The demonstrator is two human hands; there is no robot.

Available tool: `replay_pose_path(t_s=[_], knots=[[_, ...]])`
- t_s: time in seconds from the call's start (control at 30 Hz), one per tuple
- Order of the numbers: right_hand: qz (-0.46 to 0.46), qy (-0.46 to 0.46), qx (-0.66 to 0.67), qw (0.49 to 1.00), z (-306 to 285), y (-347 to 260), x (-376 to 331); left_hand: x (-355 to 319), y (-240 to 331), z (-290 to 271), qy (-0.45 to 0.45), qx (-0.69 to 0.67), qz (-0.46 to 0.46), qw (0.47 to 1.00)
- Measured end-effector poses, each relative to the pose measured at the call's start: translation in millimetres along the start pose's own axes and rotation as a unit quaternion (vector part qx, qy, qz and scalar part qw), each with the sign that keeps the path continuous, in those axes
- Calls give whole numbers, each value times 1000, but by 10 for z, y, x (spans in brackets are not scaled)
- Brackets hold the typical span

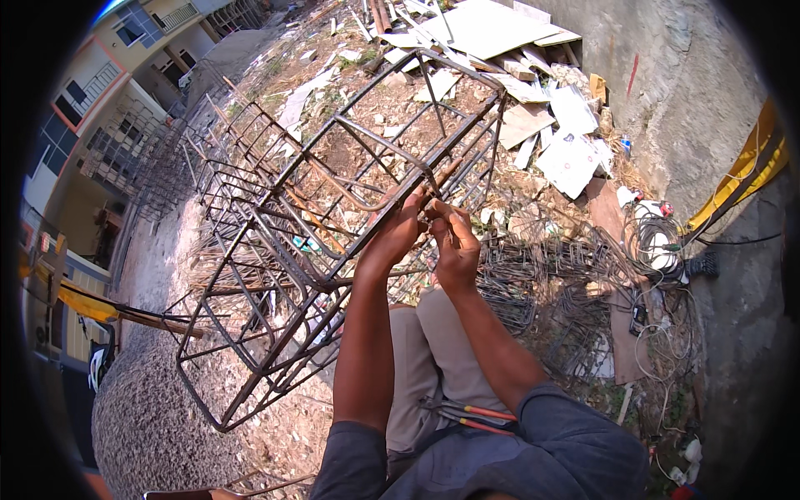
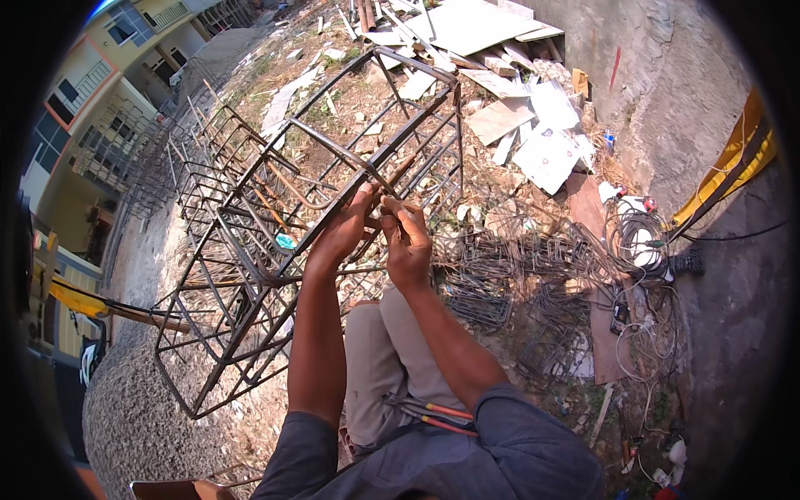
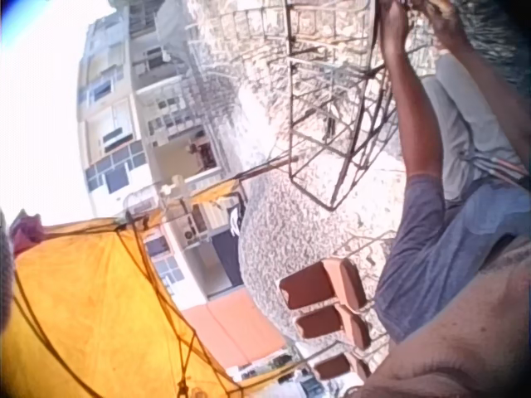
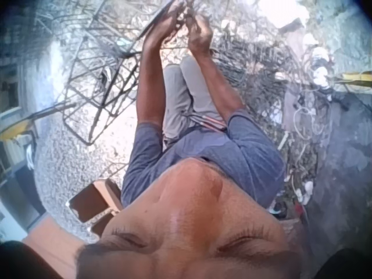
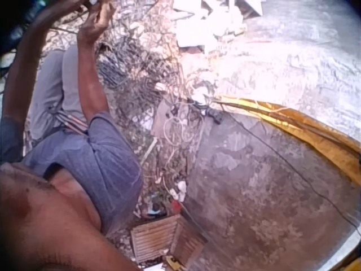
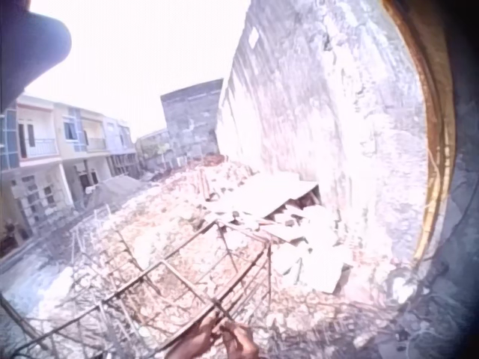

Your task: The person is assembling a metal frame by hand, using pliers to bend and secure wire ties at the joints. They work on multiple sections of the frame, adjusting and tightening connections to ensure stability.

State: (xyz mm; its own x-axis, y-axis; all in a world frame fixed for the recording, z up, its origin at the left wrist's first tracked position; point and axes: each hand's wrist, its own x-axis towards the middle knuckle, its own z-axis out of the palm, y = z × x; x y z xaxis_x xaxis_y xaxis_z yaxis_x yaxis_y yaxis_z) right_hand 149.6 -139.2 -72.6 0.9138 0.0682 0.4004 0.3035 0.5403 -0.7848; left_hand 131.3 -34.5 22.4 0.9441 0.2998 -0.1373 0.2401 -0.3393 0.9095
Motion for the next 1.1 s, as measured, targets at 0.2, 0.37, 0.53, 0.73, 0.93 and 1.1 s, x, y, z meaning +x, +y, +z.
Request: replay_pose_path(t_s=[0.2,0.37,0.53,0.73,0.93,1.1], knots=[[17,-15,-11,1000,-60,-27,68,65,246,68,7,221,-49,974],[38,-34,31,998,-86,-65,103,14,331,2,-27,244,-60,967],[8,-59,-17,998,-173,-19,111,-5,348,47,-9,203,-102,974],[-117,1,-52,992,-144,122,124,131,67,102,95,205,-147,963],[-6,51,-56,997,-201,90,32,124,-57,63,114,177,-23,977],[-58,25,-135,989,-385,32,-34,55,45,184,140,125,-53,981]])
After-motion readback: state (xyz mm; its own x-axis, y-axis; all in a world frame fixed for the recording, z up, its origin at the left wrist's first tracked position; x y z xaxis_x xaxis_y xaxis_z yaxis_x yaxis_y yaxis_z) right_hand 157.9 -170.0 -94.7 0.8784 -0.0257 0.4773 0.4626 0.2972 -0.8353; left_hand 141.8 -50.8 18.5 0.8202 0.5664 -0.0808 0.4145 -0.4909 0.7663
